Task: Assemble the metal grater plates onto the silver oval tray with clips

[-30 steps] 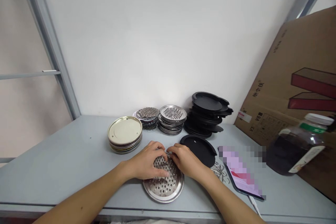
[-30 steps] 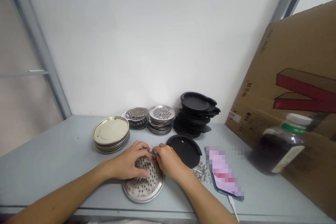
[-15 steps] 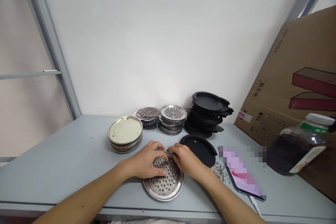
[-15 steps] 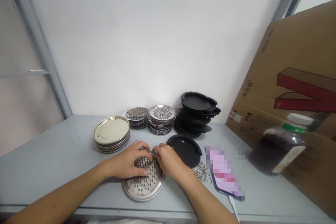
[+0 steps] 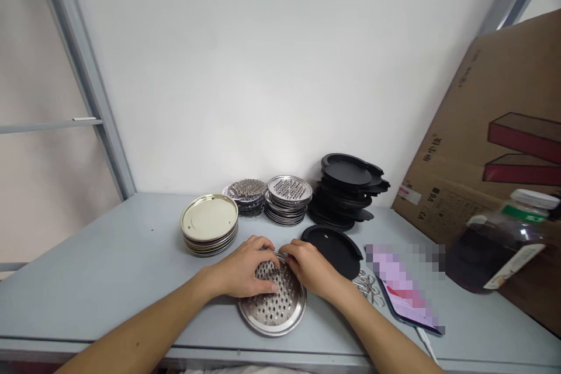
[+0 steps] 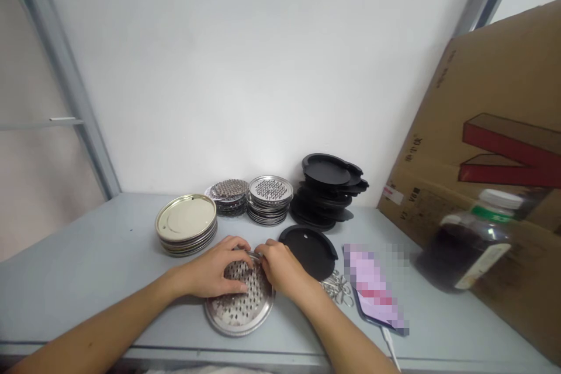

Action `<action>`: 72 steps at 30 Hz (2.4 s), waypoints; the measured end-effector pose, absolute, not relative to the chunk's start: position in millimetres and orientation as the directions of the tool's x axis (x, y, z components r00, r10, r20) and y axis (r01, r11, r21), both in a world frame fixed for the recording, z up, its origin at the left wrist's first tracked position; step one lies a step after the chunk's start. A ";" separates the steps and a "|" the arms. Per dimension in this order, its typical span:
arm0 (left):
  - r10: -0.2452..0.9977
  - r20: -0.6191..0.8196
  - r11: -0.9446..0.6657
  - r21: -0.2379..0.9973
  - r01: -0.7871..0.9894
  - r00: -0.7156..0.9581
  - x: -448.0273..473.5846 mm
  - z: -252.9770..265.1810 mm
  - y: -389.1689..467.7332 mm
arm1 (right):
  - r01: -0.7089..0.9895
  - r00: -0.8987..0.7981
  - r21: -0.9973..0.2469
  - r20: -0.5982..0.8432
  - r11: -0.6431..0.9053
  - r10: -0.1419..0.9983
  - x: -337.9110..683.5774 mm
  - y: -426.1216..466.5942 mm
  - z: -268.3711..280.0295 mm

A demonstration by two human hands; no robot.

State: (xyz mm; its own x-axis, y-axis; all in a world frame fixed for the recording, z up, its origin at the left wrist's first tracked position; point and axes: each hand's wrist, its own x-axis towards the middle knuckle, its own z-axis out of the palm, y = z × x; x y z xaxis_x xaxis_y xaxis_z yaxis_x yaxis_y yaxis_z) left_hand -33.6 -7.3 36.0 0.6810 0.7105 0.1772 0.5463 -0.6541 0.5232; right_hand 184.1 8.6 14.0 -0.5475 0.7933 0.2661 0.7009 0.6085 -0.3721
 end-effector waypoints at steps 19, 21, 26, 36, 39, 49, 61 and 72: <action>0.721 0.154 -0.632 0.546 0.550 0.675 -33.4 36.7 -7.6 | 0.862 -0.354 -0.266 0.292 0.431 0.889 182.3 6.7 19.5; 0.724 0.155 -0.627 0.554 0.548 0.673 -33.2 37.1 -7.4 | 0.915 -0.271 -0.215 0.302 0.342 0.914 182.9 8.3 18.7; 0.726 0.166 -0.629 0.555 0.545 0.668 -33.2 35.7 -6.3 | 0.981 -0.145 -0.085 0.294 0.177 0.945 184.4 11.1 15.5; 0.731 0.177 -0.630 0.545 0.553 0.659 -32.5 35.6 -7.1 | 0.982 -0.182 -0.003 0.223 0.188 0.958 184.2 14.1 13.4; 0.731 0.181 -0.632 0.544 0.552 0.658 -32.2 35.3 -7.2 | 0.983 -0.178 0.005 0.221 0.182 0.959 184.4 13.6 12.6; 0.733 0.188 -0.630 0.551 0.547 0.654 -31.8 33.6 -7.3 | 0.985 -0.168 -0.017 0.179 0.174 0.969 183.8 17.8 9.4; 0.741 0.176 -0.621 0.549 0.559 0.648 -31.7 32.3 -6.2 | 0.980 -0.163 -0.077 0.232 0.185 0.959 182.7 13.0 13.6; 0.739 0.185 -0.621 0.563 0.546 0.648 -31.5 33.4 -7.8 | 0.952 -0.181 -0.190 0.287 0.242 0.941 173.9 -0.5 19.8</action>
